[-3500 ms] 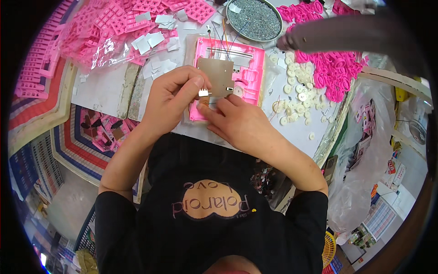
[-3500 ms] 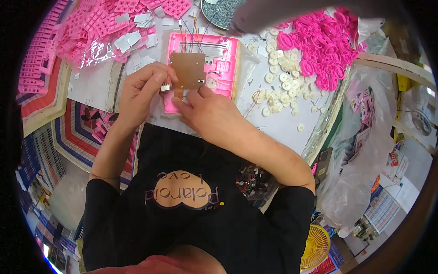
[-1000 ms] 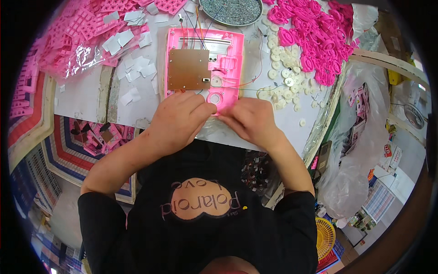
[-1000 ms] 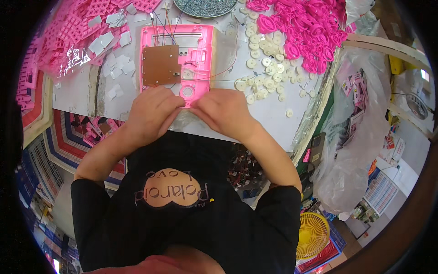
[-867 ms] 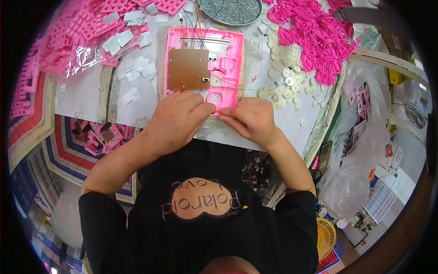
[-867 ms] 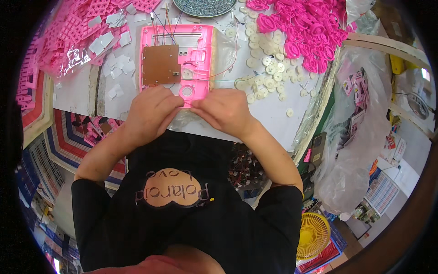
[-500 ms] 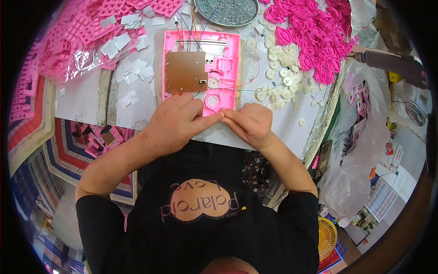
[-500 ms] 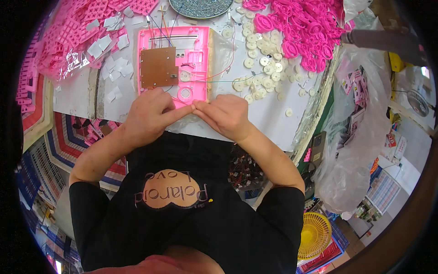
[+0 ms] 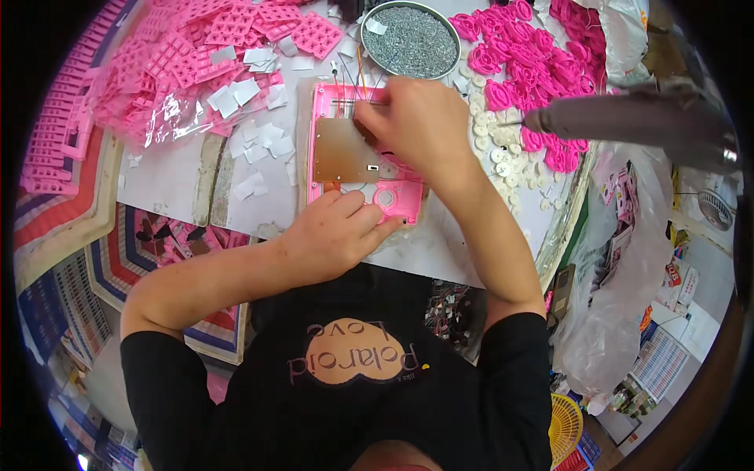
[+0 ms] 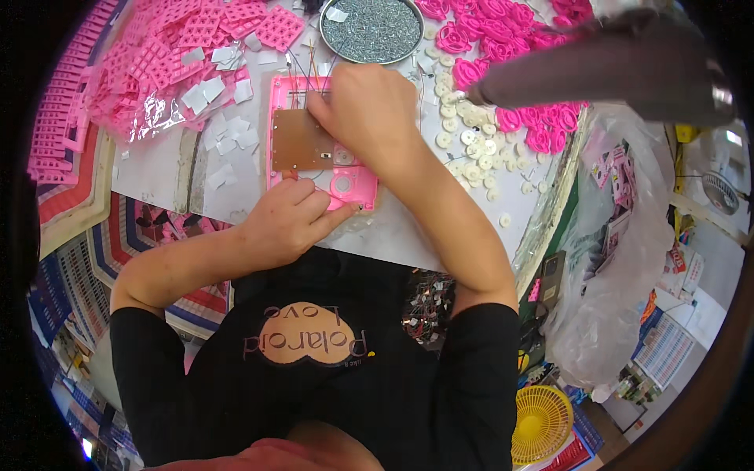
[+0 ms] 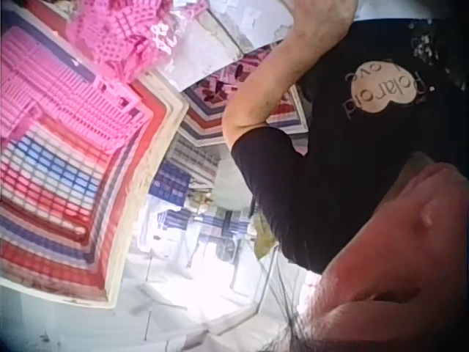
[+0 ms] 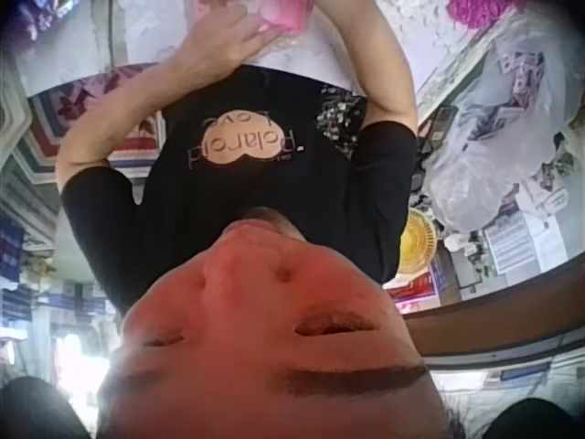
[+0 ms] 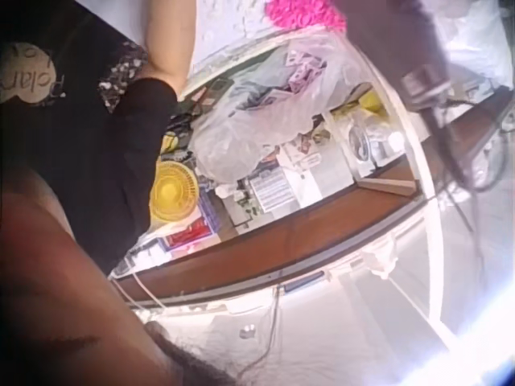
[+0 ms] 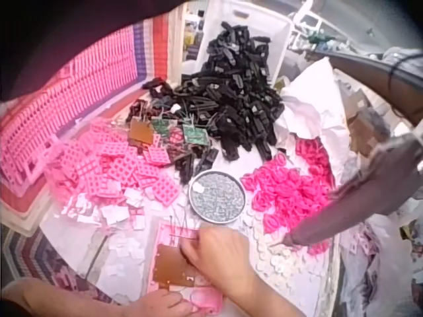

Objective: Assembling electronic components and plastic parts into a toy bank using a glue gun and electric screwdriver.

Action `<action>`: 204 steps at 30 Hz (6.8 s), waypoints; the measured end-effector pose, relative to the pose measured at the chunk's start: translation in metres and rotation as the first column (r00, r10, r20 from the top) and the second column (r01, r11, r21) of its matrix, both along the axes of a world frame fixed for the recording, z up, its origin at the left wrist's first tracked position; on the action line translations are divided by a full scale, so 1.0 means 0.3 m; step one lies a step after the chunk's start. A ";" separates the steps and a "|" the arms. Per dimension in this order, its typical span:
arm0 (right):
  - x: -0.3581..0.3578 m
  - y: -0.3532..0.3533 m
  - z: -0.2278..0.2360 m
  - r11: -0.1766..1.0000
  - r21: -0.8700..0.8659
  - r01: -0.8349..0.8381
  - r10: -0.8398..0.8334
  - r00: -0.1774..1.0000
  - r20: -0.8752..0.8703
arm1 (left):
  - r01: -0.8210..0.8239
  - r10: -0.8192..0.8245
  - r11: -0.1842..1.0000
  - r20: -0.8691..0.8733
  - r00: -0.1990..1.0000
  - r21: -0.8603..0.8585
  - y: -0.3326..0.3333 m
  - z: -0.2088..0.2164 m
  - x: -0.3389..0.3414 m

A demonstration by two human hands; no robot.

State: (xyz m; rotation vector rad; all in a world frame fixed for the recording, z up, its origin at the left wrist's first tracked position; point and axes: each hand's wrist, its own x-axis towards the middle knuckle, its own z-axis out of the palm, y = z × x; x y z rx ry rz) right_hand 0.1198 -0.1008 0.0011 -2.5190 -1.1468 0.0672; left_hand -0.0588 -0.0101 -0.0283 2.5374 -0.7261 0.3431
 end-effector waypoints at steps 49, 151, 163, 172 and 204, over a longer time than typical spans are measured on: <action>-0.046 -0.083 0.021 0.987 -0.109 -0.118 0.133 0.980 0.145 | -0.527 0.487 0.751 -0.205 0.849 -0.398 0.163 0.016 0.293; 0.004 -0.162 0.025 0.895 0.041 -0.444 0.441 0.895 0.070 | 0.133 0.049 0.885 -0.373 0.927 0.447 0.193 0.172 0.542; -0.073 -0.121 -0.015 0.945 -0.061 -0.320 0.326 0.924 0.201 | -0.573 0.523 0.813 -0.299 0.798 -0.106 0.357 0.222 0.440; -0.027 -0.196 -0.017 0.923 0.240 -0.302 0.302 0.953 0.036 | -0.437 0.393 0.866 -0.208 0.896 -0.243 0.289 0.082 0.280; 0.040 -0.025 -0.022 0.536 0.832 0.143 0.478 0.761 -0.438 | -0.379 0.376 0.916 -0.044 0.925 -0.130 0.189 0.006 0.189</action>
